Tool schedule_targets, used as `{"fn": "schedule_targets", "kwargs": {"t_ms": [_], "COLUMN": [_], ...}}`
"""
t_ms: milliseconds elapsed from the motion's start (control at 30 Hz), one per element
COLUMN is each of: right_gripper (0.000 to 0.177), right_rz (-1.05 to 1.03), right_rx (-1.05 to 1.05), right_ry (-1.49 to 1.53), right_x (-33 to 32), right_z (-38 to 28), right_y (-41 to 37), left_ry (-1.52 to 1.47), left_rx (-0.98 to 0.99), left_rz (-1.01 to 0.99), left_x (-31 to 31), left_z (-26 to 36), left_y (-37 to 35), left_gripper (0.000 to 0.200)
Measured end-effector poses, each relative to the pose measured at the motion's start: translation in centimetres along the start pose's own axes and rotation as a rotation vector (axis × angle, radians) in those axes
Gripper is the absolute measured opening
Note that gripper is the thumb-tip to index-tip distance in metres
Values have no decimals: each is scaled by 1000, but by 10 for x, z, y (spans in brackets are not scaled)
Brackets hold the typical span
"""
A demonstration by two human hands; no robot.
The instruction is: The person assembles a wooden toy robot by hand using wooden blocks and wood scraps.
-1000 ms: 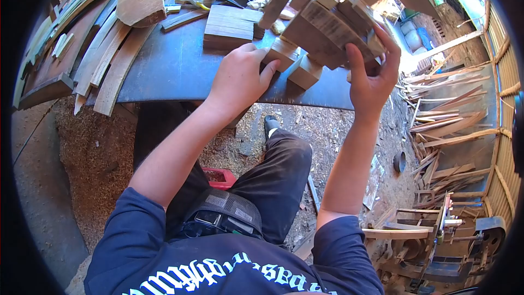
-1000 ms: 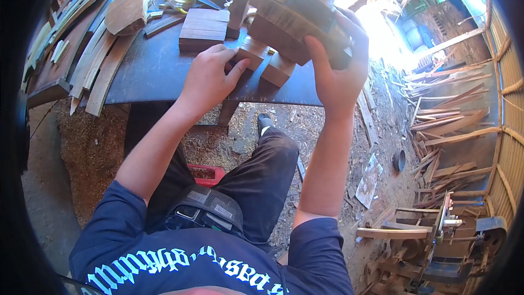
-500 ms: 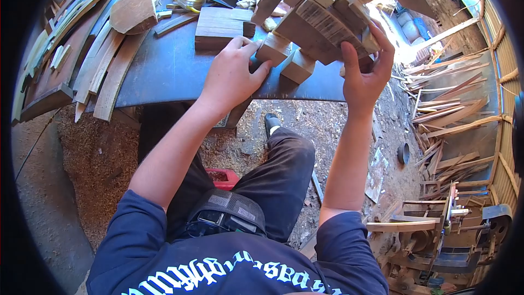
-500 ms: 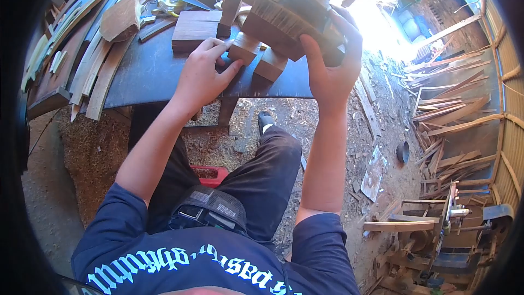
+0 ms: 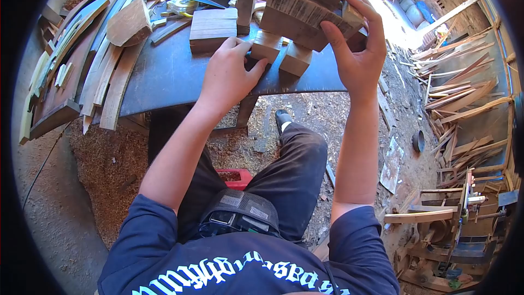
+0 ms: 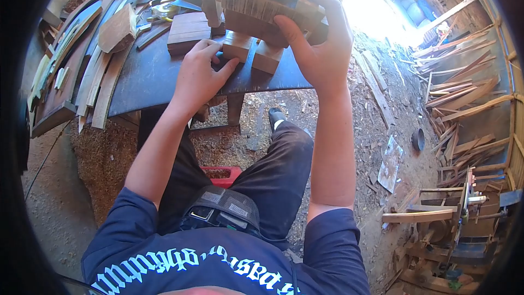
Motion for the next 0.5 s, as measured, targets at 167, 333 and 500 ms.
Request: {"fn": "schedule_targets", "kwargs": {"t_ms": [167,333,500], "right_gripper": [58,59,58], "right_rz": [5,53,38], "right_rx": [58,112,131], "right_ry": [49,113,75], "right_x": [-6,-10,-7], "right_z": [4,11,10], "right_y": [-4,-13,-10], "left_ry": [28,81,40], "left_rx": [24,46,45], "left_rz": [44,20,55], "left_x": [3,7,4], "left_z": [-4,-6,-3], "left_y": [-1,0,-1], "left_gripper": [41,40,36]}}
Point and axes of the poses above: each hand's wrist, its own y-axis towards the middle knuckle, its own x-axis out of the palm, z = x × y, the point moved 5 cm from there along y, towards the middle knuckle, and after that the axes turned 2 degrees about -z, right-handed, at the moved point
